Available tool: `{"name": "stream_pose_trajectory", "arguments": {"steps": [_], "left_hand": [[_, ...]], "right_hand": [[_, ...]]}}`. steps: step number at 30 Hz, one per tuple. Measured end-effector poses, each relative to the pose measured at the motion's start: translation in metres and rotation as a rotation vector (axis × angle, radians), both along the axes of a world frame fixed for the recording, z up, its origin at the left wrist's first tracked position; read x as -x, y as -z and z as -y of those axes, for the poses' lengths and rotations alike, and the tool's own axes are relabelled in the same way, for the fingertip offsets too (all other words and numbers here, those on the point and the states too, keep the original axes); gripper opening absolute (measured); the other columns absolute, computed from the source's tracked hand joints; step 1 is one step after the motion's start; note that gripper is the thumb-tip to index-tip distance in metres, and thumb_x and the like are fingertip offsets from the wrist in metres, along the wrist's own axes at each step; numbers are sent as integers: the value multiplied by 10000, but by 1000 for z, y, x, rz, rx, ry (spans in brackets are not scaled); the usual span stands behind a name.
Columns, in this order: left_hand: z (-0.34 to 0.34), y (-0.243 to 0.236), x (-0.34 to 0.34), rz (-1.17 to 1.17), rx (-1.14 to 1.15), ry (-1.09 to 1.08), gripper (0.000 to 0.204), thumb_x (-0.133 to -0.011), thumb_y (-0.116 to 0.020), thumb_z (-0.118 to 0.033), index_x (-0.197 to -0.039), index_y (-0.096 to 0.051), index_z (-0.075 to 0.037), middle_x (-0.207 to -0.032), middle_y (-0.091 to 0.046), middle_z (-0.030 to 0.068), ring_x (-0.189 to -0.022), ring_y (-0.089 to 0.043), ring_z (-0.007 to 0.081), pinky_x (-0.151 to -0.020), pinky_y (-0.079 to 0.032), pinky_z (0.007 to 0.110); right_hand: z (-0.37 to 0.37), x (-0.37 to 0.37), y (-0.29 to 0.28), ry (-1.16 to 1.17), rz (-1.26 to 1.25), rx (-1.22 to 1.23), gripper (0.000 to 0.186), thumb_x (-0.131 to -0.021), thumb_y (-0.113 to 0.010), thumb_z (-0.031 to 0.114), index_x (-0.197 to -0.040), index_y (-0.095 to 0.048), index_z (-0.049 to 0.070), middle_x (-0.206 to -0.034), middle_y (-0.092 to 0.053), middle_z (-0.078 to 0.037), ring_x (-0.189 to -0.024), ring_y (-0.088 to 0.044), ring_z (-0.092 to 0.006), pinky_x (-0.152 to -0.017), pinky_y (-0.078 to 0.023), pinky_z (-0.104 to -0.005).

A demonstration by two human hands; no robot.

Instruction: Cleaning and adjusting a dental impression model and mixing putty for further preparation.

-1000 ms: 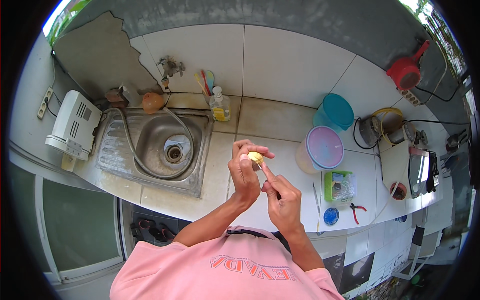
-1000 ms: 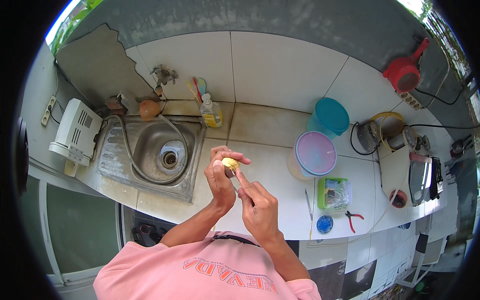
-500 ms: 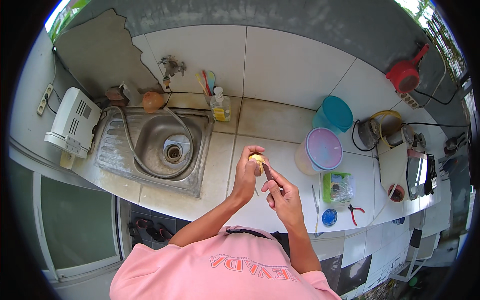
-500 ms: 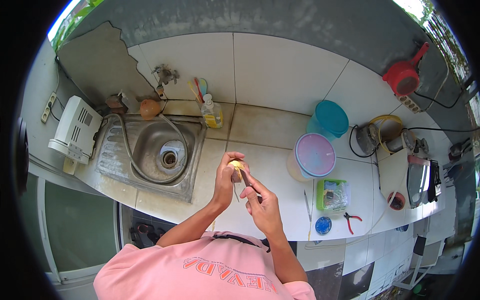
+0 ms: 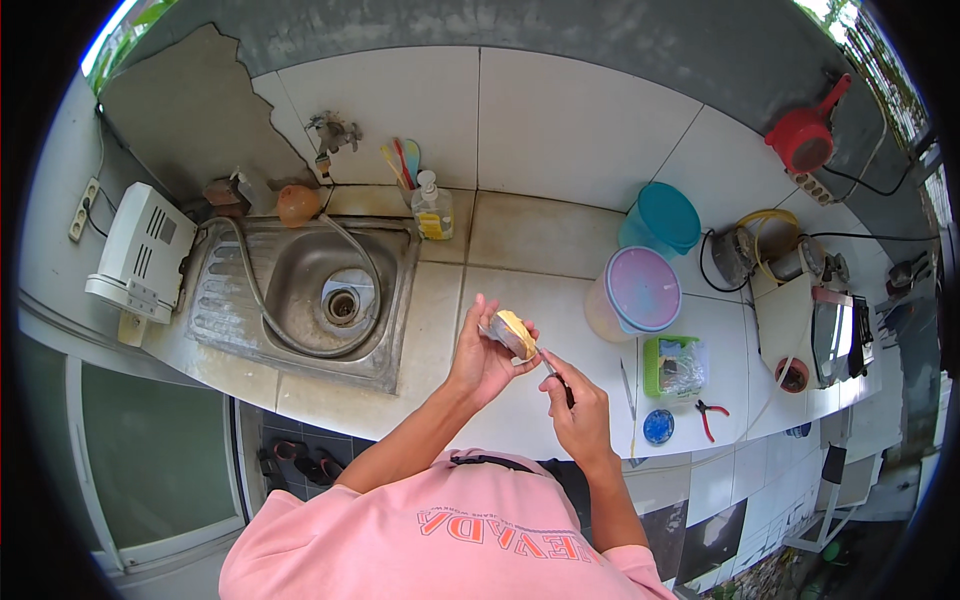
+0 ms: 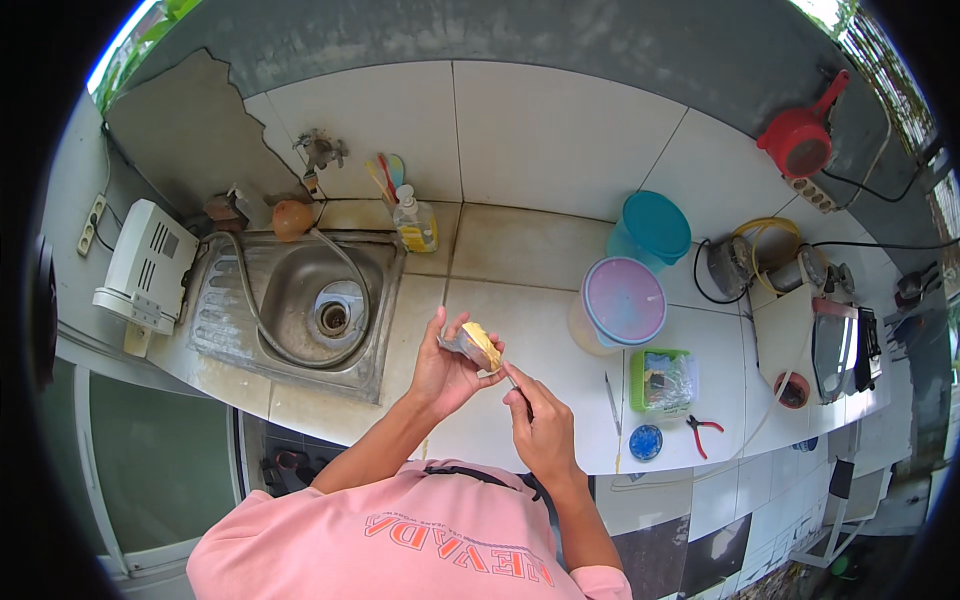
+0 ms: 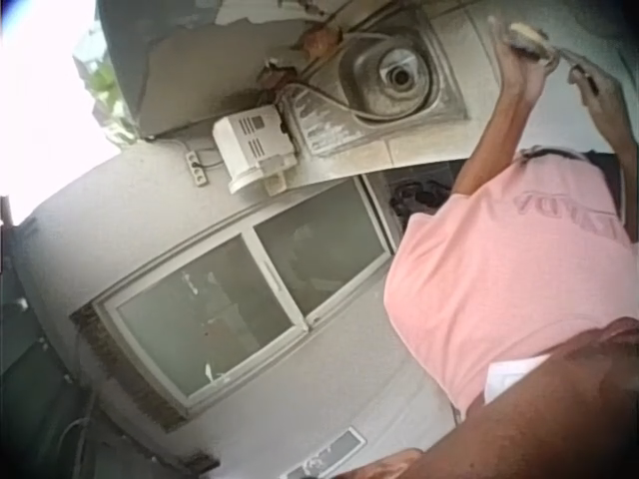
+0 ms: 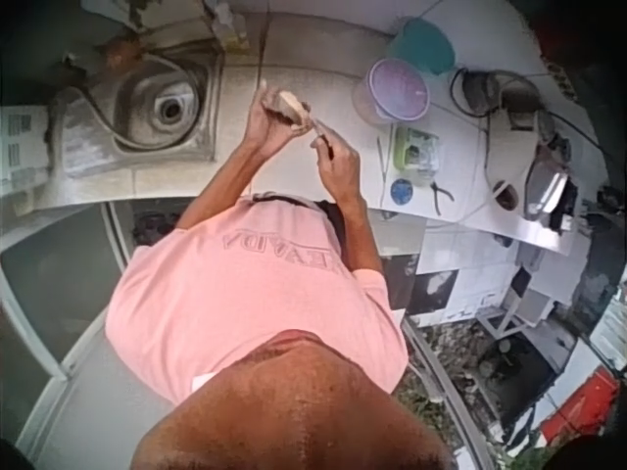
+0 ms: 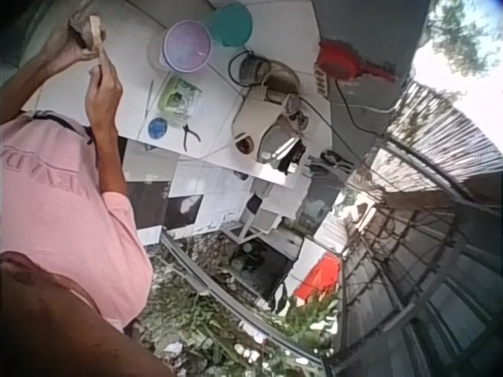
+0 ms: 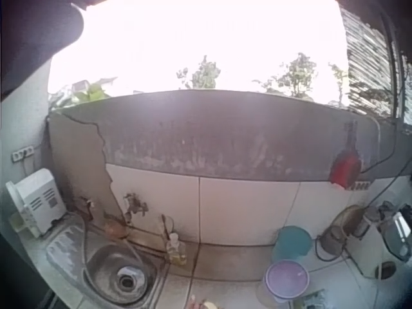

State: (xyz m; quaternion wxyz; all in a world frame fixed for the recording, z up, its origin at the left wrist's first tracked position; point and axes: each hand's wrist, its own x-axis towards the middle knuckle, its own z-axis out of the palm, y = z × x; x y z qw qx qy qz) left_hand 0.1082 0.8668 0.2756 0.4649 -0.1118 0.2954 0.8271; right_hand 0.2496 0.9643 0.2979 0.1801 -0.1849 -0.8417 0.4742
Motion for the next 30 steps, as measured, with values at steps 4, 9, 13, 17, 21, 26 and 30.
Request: {"name": "stream_pose_trajectory", "arguments": {"steps": [4, 9, 13, 17, 21, 26, 30], "left_hand": [[3, 5, -1, -47, -132, 106, 930, -843, -498, -742, -1503, -118, -207, -1140, -570, 164, -1066, -573, 265, -905, -455, 460], [3, -1, -5, -240, -157, 137, 1072, -765, -501, -824, -1531, -64, -214, -1245, -545, 165, -1138, -558, 249, -969, -426, 440], [3, -1, -8, -515, -95, 135, 1154, -703, -559, -829, -1530, -40, -214, -1304, -518, 139, -1184, -531, 220, -996, -420, 411], [0, -8, -12, -612, -32, 105, 1225, -619, -712, -760, -1513, -73, -218, -1303, -508, 121, -1177, -528, 209, -996, -427, 387], [-1, -15, -13, -528, -50, 81, 1193, -618, -768, -694, -1495, -116, -213, -1302, -500, 119, -1163, -533, 209, -989, -433, 377], [-6, -18, -11, -276, -43, 0, 571, -938, -599, -426, -1361, -303, -182, -1293, -522, 180, -1193, -529, 263, -1014, -445, 413], [-8, -16, -12, -152, -154, -56, 319, -1007, -497, -324, -1253, -371, -165, -1330, -505, 221, -1263, -490, 320, -1063, -427, 449]], "right_hand": [[1, 3, -6, -2, 46, 15, 345, -932, -571, 65, -1274, -612, 79, -885, -667, -141, -679, -636, -242, -634, -501, -340], [0, 5, -10, -20, 4, -50, 352, -924, -582, 60, -1271, -621, 101, -786, -614, -127, -621, -587, -256, -597, -476, -359], [-2, 5, -18, -50, 4, -104, 361, -918, -589, 53, -1274, -619, 103, -748, -578, -119, -589, -553, -252, -575, -460, -368], [-5, 5, -19, -56, -48, -193, 357, -922, -592, 54, -1276, -620, 93, -751, -596, -102, -548, -535, -202, -544, -448, -330], [-5, 0, -21, -14, -49, -170, 347, -929, -588, 44, -1273, -619, 70, -767, -631, -85, -520, -538, -140, -520, -446, -287], [-1, -4, -17, 30, -24, -65, 368, -934, -598, 85, -1301, -605, 99, -723, -566, -93, -574, -534, -189, -561, -455, -328], [7, -4, -15, 44, -10, 41, 364, -934, -602, 95, -1298, -607, 92, -725, -569, -93, -582, -543, -186, -567, -457, -325]]}}
